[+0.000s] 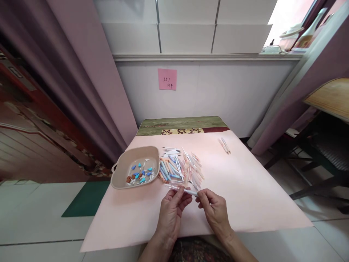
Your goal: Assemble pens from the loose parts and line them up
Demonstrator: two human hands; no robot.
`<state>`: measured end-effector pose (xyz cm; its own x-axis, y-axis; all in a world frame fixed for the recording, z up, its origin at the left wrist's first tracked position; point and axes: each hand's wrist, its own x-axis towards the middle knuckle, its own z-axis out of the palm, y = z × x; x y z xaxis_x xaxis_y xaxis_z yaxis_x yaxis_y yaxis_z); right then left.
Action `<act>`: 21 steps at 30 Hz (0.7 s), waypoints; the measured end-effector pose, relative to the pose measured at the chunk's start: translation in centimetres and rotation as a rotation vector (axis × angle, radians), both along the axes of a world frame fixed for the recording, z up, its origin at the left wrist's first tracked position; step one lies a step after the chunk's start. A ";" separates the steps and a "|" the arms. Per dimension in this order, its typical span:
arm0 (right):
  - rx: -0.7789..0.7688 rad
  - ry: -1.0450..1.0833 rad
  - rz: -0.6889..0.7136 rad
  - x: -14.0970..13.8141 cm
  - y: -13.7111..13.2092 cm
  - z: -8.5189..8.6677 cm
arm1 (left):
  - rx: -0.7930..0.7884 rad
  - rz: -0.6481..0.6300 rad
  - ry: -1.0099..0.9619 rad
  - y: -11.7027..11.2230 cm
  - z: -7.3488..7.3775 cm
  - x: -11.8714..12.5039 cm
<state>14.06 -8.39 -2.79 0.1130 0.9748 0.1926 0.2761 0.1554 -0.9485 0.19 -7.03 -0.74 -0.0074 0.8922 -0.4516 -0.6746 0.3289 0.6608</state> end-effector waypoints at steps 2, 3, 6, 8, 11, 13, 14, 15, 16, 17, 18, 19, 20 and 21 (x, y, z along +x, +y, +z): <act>0.042 -0.019 -0.014 0.0 0.0 0.0 | 0.006 0.003 0.003 0.0 0.0 0.0; 0.067 -0.038 -0.026 0.0 0.0 0.0 | 0.005 0.006 0.005 0.0 0.0 0.0; 0.073 -0.090 -0.032 0.0 -0.1 0.1 | -0.004 0.008 0.012 0.0 0.0 0.0; 0.035 -0.095 0.000 0.1 -0.2 0.1 | -0.006 0.006 0.015 -0.1 0.0 0.0; 0.054 -0.104 -0.002 0.1 -0.1 0.1 | 0.003 0.015 0.012 -0.1 0.1 0.1; 0.098 -0.132 -0.024 0.1 -0.1 0.2 | 0.007 0.020 0.008 -0.1 0.2 0.1; 0.105 -0.144 -0.021 0.1 -0.1 0.2 | 0.007 0.021 0.008 -0.1 0.2 0.1; 0.097 -0.149 -0.009 0.1 -0.2 0.3 | 0.005 0.020 0.009 -0.2 0.2 0.1; 0.081 -0.148 0.006 0.1 -0.2 0.3 | 0.001 0.018 0.011 -0.2 0.3 0.1; 0.066 -0.142 0.013 0.0 -0.2 0.3 | -0.002 0.018 0.015 -0.2 0.3 0.1; 0.061 -0.136 0.009 0.0 -0.2 0.4 | 0.001 0.017 0.017 -0.2 0.3 0.1; 0.069 -0.132 -0.003 0.0 -0.2 0.4 | 0.006 0.016 0.018 -0.2 0.3 0.1; 0.086 -0.133 -0.021 0.0 -0.2 0.4 | 0.012 0.016 0.018 -0.2 0.3 0.1; 0.103 -0.141 -0.035 0.0 -0.3 0.4 | 0.016 0.015 0.019 -0.3 0.3 0.2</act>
